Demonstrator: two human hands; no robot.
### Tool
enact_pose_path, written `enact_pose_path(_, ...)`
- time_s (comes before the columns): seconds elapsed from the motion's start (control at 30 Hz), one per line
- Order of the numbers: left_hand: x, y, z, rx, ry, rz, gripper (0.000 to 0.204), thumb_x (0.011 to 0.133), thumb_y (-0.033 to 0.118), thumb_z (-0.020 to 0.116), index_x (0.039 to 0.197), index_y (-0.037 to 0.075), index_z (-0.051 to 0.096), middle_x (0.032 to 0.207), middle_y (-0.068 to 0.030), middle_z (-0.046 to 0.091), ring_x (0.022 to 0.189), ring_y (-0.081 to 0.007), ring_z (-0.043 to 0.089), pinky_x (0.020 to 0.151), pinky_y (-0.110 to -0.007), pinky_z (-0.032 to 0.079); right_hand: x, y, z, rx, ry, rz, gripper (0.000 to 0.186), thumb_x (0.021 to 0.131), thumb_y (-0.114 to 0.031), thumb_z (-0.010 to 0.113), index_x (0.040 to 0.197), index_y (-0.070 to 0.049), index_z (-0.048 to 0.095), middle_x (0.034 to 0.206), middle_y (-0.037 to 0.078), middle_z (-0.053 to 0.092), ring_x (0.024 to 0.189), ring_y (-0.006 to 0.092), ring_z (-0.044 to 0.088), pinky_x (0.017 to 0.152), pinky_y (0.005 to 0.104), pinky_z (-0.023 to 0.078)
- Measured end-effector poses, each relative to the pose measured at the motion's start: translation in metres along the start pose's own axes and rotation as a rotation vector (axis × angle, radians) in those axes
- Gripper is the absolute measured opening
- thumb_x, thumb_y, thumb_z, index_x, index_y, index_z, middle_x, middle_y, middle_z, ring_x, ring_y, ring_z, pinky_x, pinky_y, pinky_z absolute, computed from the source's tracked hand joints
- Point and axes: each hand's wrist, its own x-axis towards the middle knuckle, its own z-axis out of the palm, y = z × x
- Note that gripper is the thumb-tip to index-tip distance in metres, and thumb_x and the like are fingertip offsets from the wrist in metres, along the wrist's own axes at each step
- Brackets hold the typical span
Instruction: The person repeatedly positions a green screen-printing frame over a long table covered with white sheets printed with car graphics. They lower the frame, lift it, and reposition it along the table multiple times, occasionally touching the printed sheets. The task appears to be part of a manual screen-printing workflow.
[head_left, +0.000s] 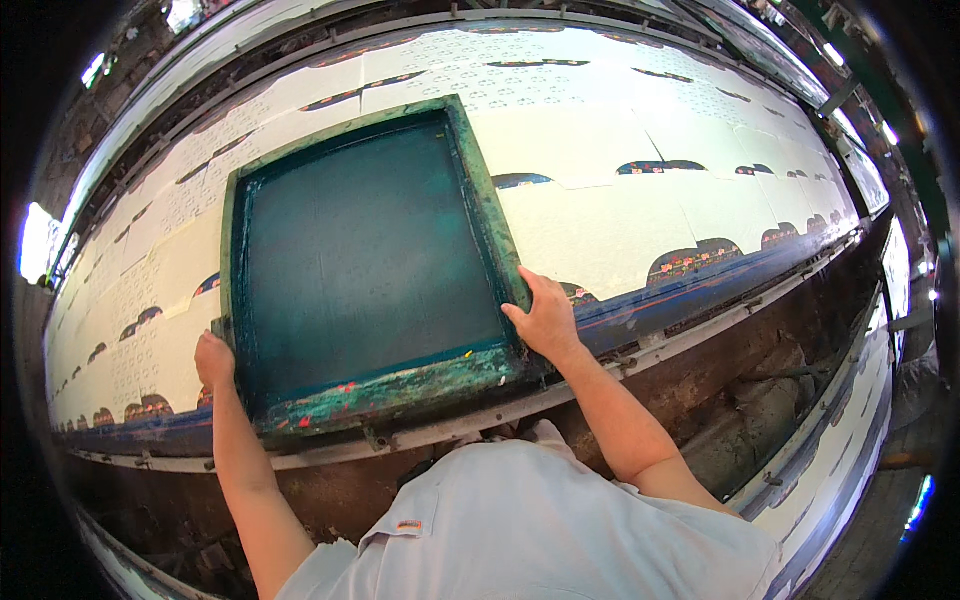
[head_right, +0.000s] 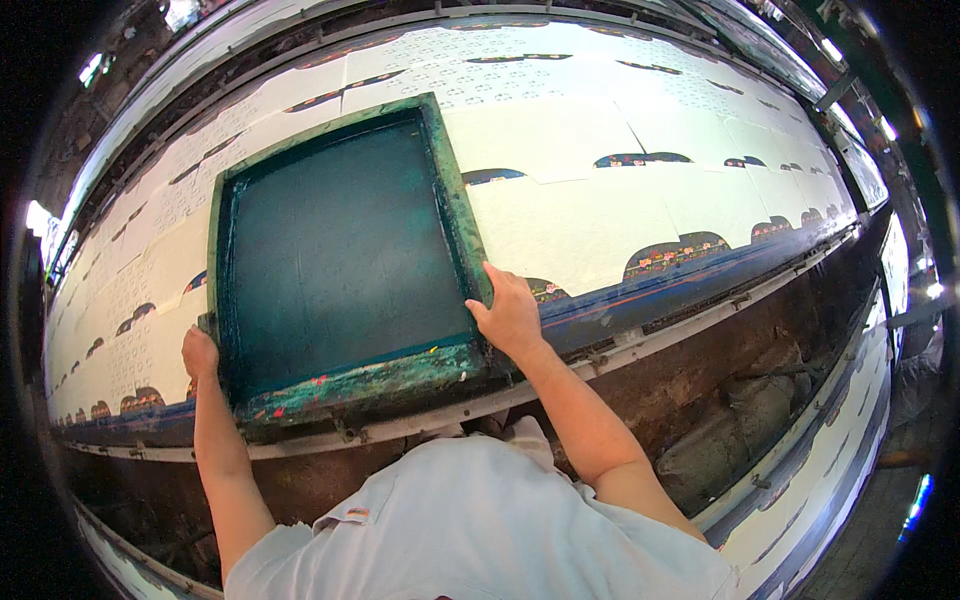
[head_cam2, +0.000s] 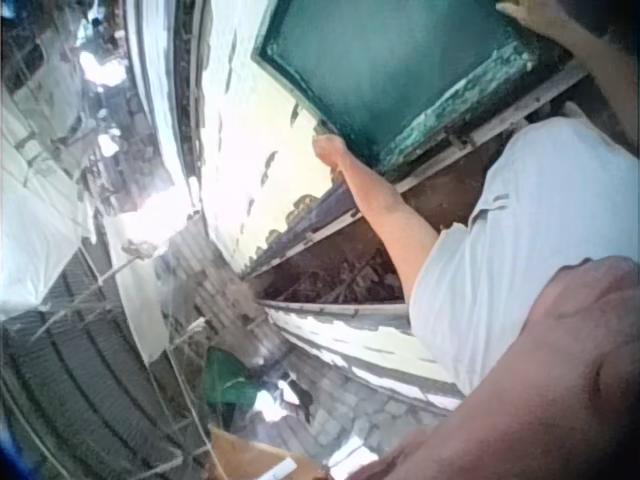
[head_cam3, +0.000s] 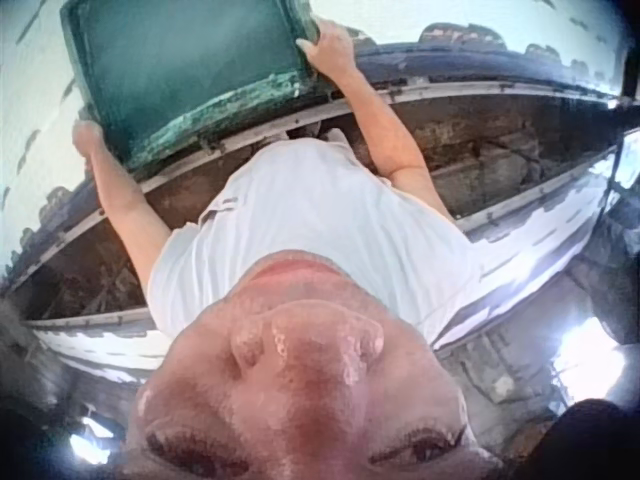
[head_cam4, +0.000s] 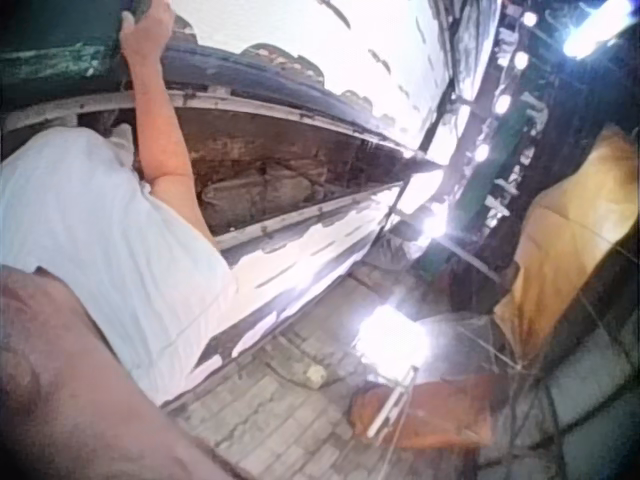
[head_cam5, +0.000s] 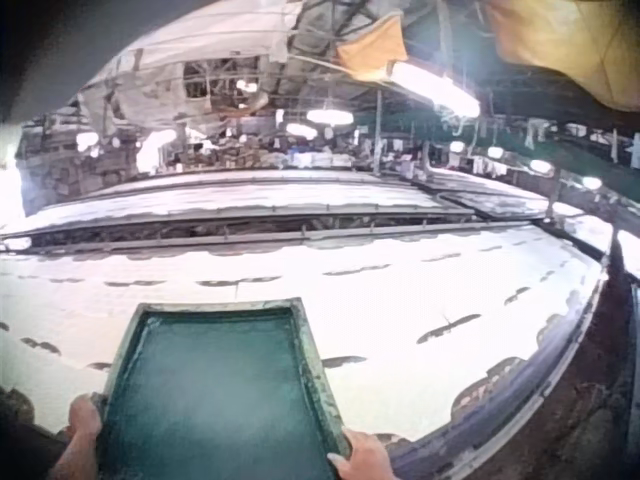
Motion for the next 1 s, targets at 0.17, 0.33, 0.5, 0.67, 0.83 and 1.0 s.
enact_pose_path(0.17, 0.017, -0.021, 0.019, -0.135, 0.009, 0.072, 0.069, 0.118, 0.055, 0.039, 0.120, -0.001, 0.078, 0.122, -0.0303, 0.077, 0.113, -0.0525, 0.073, 0.100, -0.061, 0.055, 0.011, -0.011, 0.010, -0.064, -0.006, 0.085, 0.087, 0.087, -0.023, 0.092, 0.163, -0.008, 0.052, 0.130, 0.020, 0.067, 0.127, 0.0421, 0.064, 0.106, 0.0521, 0.055)
enact_pose_path(0.33, 0.020, -0.020, 0.022, -0.466, -0.198, -0.032, 0.090, 0.114, 0.074, 0.042, 0.114, -0.008, 0.080, 0.109, -0.0257, 0.079, 0.100, -0.0396, 0.075, 0.096, -0.049, 0.056, 0.017, -0.011, 0.011, -0.113, 0.055, 0.121, 0.077, 0.082, -0.015, 0.088, 0.155, -0.013, 0.061, 0.122, 0.019, 0.067, 0.119, 0.0429, 0.066, 0.101, 0.0517, 0.056)
enact_pose_path(0.5, 0.023, -0.036, 0.028, -0.743, -0.270, -0.114, 0.098, 0.111, 0.080, 0.043, 0.117, -0.011, 0.079, 0.105, -0.0191, 0.079, 0.094, -0.0316, 0.072, 0.094, -0.044, 0.055, 0.020, -0.017, 0.005, -0.071, 0.047, 0.132, 0.066, 0.081, -0.011, 0.083, 0.145, -0.018, 0.068, 0.116, 0.015, 0.065, 0.114, 0.0394, 0.067, 0.097, 0.0510, 0.058)
enact_pose_path(0.67, 0.021, -0.023, 0.007, -0.859, -0.322, -0.218, 0.094, 0.106, 0.085, 0.048, 0.096, -0.003, 0.079, 0.089, -0.0078, 0.073, 0.080, -0.0212, 0.067, 0.078, -0.037, 0.054, 0.025, -0.039, -0.019, -0.047, 0.091, 0.063, 0.058, 0.080, -0.012, 0.082, 0.138, -0.017, 0.073, 0.109, 0.014, 0.065, 0.110, 0.0374, 0.068, 0.093, 0.0507, 0.058)
enact_pose_path(0.83, 0.019, -0.012, -0.022, -0.948, -0.406, -0.181, 0.092, 0.104, 0.087, 0.048, 0.082, 0.003, 0.077, 0.076, -0.0021, 0.067, 0.069, -0.0161, 0.063, 0.068, -0.033, 0.053, 0.045, -0.036, -0.054, -0.030, 0.119, -0.041, 0.056, 0.079, -0.015, 0.082, 0.134, -0.018, 0.076, 0.107, 0.015, 0.067, 0.106, 0.0389, 0.069, 0.091, 0.0513, 0.059)
enact_pose_path(1.0, -0.046, 0.078, -0.066, -1.186, -0.512, -0.204, 0.095, 0.103, 0.090, 0.045, 0.090, 0.002, 0.081, 0.083, -0.0064, 0.076, 0.074, -0.0184, 0.070, 0.072, -0.033, 0.058, 0.063, 0.018, -0.116, -0.075, 0.132, -0.048, 0.053, 0.079, -0.017, 0.083, 0.132, -0.019, 0.077, 0.105, 0.016, 0.068, 0.103, 0.0390, 0.070, 0.090, 0.0497, 0.059)
